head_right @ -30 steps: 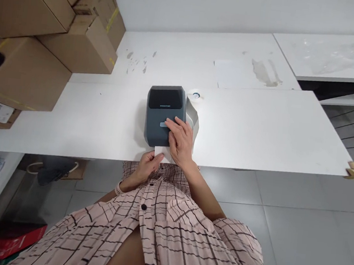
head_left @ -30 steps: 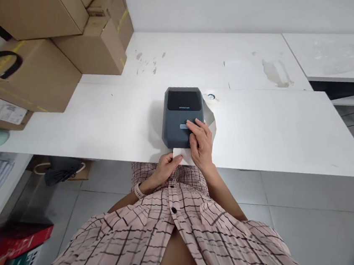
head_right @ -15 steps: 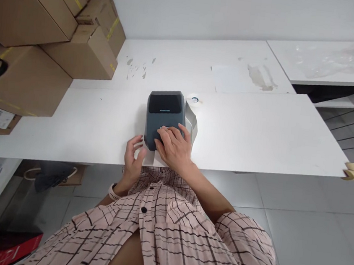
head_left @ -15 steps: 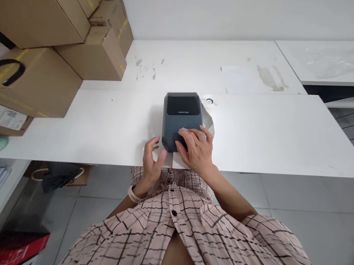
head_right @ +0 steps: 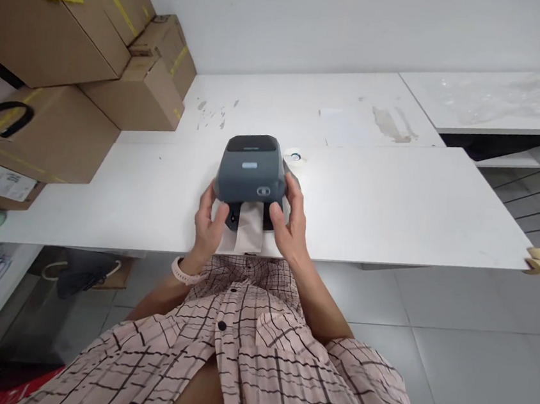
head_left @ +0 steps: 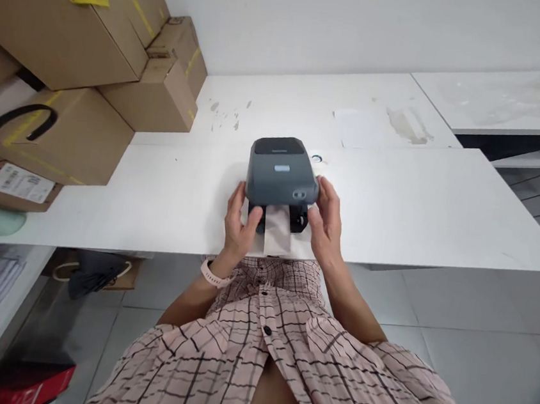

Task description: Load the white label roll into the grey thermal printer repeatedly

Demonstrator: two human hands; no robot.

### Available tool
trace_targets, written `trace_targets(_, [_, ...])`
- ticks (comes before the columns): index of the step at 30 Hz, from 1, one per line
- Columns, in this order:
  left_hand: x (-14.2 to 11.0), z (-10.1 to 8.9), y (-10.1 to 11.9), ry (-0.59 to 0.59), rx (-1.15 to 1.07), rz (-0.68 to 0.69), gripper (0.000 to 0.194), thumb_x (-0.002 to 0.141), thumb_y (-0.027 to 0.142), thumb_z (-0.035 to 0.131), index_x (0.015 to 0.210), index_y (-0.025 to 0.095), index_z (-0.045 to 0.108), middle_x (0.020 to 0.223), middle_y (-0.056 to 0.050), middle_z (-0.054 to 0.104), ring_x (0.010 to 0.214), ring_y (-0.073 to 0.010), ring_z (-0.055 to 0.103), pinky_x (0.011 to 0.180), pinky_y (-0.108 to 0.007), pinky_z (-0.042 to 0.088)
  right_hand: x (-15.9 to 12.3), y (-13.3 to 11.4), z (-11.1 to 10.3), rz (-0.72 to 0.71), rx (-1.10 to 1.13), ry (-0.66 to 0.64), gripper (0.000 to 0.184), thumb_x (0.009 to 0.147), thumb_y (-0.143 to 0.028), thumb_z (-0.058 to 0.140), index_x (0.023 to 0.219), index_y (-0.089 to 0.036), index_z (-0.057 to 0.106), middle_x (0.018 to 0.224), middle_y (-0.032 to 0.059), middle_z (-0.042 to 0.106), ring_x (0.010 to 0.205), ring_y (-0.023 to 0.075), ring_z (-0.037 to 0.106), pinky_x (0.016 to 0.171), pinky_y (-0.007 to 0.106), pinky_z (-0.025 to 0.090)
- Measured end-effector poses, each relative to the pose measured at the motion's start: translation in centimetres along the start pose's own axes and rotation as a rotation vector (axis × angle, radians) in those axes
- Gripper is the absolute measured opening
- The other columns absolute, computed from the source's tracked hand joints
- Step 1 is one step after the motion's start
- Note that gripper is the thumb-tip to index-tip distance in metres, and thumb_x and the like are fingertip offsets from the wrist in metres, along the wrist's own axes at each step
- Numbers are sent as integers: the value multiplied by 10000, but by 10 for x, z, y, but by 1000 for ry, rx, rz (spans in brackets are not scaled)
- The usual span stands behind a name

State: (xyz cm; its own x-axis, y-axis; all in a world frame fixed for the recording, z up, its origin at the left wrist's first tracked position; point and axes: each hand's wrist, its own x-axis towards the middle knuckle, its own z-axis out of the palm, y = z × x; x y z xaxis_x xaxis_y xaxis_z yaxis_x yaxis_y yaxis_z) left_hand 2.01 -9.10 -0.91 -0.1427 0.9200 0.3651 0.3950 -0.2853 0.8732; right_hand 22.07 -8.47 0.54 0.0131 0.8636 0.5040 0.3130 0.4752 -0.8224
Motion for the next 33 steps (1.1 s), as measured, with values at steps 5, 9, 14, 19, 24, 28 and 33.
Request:
trace_targets(5, [81,-4,4,-36,-78,152,694,1004,648,458,1606,321,351,1629,-85,480,1548,-295,410,1272,-485,347,81,1,3,-160,-135,30,678,1075,-593,269,1672,-376,32,1726,91,305,1584,314,344,1234,589,391])
trace_targets(9, [112,14,-31,-29,6,54,729,938,575,631,1564,268,417,1614,-134,493,1551,-342,390,1260,-545,332,139,13,21,-227,-275,77,746,1050,-673,218,1676,-300,56,1726,120,292,1575,319,349,1253,578,347])
trace_targets(14, [101,37,-64,-115,114,-155,829,817,367,761,1555,224,412,1532,-175,578,1463,-370,508,1188,-570,421,172,21,31,-249,-502,92,700,1059,-614,262,1642,-230,212,1690,152,366,1547,337,362,1234,581,335])
trace_targets(19, [95,38,-68,-96,175,-212,902,741,270,800,1554,237,410,1507,-173,605,1399,-406,568,1137,-602,463,155,27,40,-309,-703,-193,440,1040,-287,355,1352,-161,637,1278,184,739,1236,355,639,1094,573,446])
trace_targets(24, [98,39,-64,-126,0,-162,924,717,145,759,1568,229,409,1487,-135,627,1407,-362,563,1193,-545,441,132,33,61,-319,-1034,-833,219,880,-151,598,957,-97,796,947,194,811,1075,342,713,1215,550,299])
trace_targets(28, [95,39,-56,-142,-178,-306,1004,687,35,664,1620,212,340,1592,-118,527,1482,-328,490,1270,-498,357,134,30,68,-237,-954,-1067,231,909,-116,566,946,-136,794,948,140,812,1055,302,735,1226,519,278])
trace_targets(33, [90,39,-55,-95,-350,-354,1034,668,-13,566,1638,226,299,1716,-56,358,1607,-259,291,1334,-403,219,153,20,50,-171,-763,-1235,281,984,-317,563,1171,-187,726,1079,117,792,925,269,739,837,364,528])
